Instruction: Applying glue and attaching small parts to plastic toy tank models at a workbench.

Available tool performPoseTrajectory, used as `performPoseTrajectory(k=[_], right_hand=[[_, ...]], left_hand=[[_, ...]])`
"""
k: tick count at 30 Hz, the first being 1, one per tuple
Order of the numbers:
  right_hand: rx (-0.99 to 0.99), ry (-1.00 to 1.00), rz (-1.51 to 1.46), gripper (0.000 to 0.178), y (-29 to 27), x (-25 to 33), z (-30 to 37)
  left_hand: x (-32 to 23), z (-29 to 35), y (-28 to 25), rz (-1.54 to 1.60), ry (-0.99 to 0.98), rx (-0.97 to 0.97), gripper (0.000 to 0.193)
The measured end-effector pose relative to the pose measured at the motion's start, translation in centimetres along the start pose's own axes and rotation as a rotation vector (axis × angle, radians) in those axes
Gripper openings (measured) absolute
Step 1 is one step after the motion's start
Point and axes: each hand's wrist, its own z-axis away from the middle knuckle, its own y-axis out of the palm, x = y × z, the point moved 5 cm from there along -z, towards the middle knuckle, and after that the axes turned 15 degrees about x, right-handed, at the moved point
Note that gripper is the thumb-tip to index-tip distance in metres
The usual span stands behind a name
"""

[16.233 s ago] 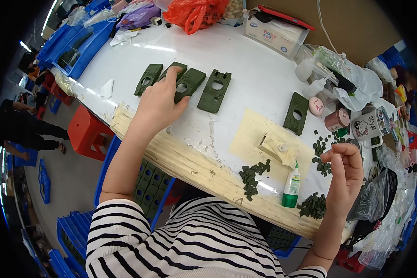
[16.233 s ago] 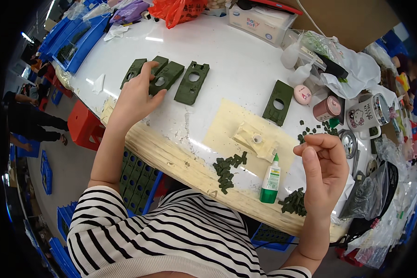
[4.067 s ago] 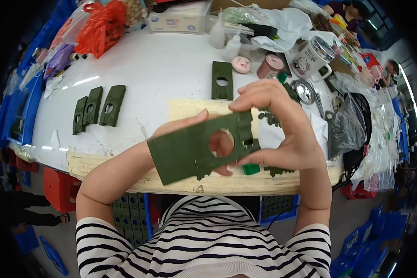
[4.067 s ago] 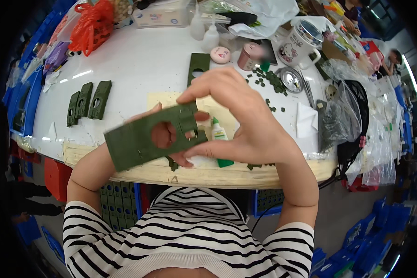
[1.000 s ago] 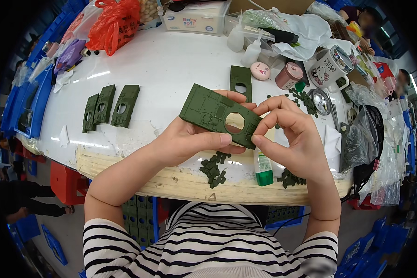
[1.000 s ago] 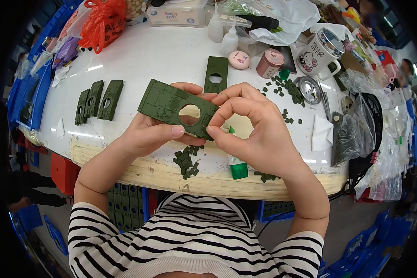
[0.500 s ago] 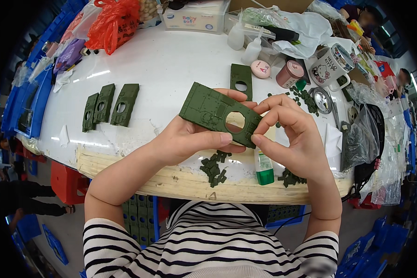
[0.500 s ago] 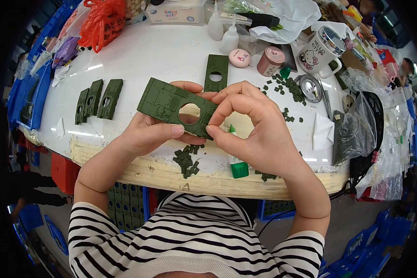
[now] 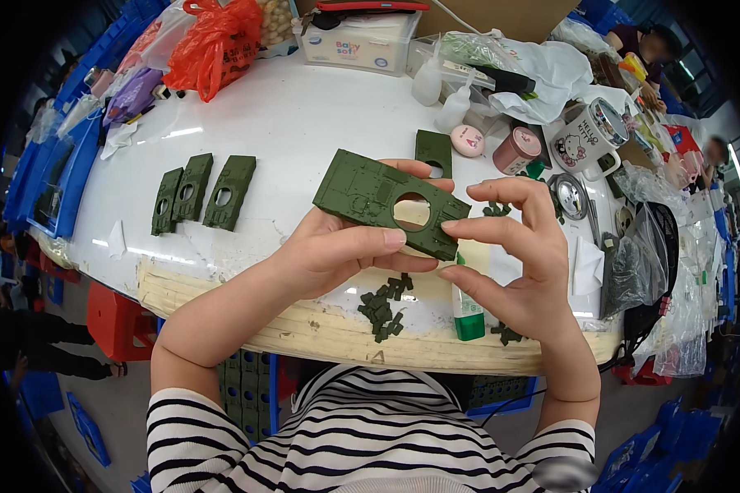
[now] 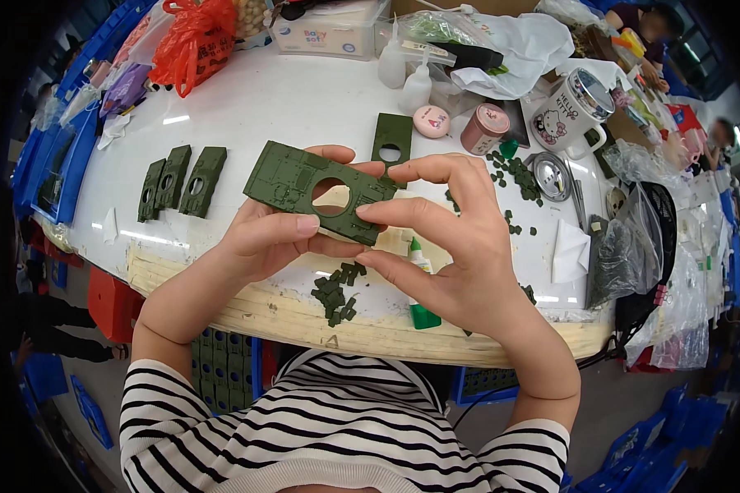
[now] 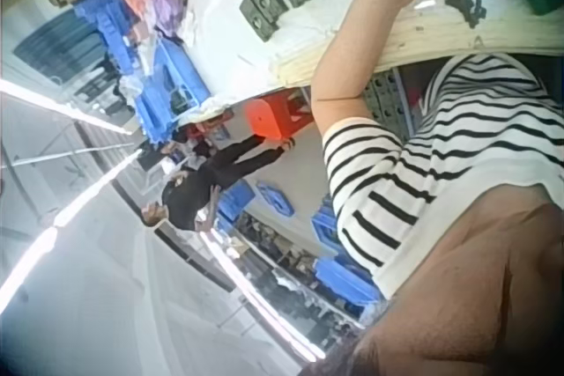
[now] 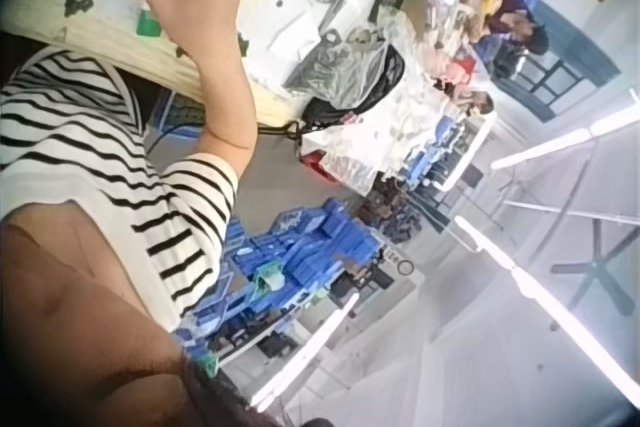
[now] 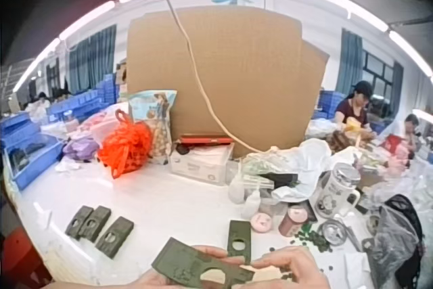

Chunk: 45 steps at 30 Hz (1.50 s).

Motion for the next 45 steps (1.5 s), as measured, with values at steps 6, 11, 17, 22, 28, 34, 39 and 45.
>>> performPoseTrajectory(k=[6, 11, 17, 22, 28, 34, 39, 45], right_hand=[[-0.107, -0.133, 0.339, 0.037, 0.5, 1.2, 0.5], [-0.184, -0.222, 0.708, 0.031, 1.6, 2.6, 1.2], [-0.213, -0.241, 0.701, 0.034, 1.7, 2.4, 1.2], [-0.224, -0.224, 0.522, 0.042, 1.5, 1.8, 1.2], [-0.224, -0.257, 0.47, 0.043, 1.5, 2.0, 1.2], [-0.216, -0.269, 0.42, 0.04, 1.3, 2.2, 1.2], [-0.181, -0.267, 0.334, 0.052, 1.1, 1.5, 1.4], [0.05, -0.19, -0.022, 0.098, -0.1, 1.2, 0.1]], left_hand=[[0.0, 0.3, 0.3, 0.026, 0.028, -0.002, 0.07], [-0.1, 0.5, 0.2, 0.016, 0.042, 0.0, 0.068], [-0.2, 0.4, 0.1, 0.017, 0.035, 0.013, 0.068], [-0.3, 0.4, 0.3, 0.036, 0.049, 0.04, 0.068], [-0.7, 0.5, 0.5, 0.014, 0.057, 0.035, 0.07], [-0.8, 0.6, 0.8, -0.028, 0.064, 0.031, 0.071], [-0.7, 0.2, 0.7, -0.012, 0.062, 0.04, 0.077], [1.1, 0.8, 0.5, 0.272, -0.156, 0.478, 0.072]])
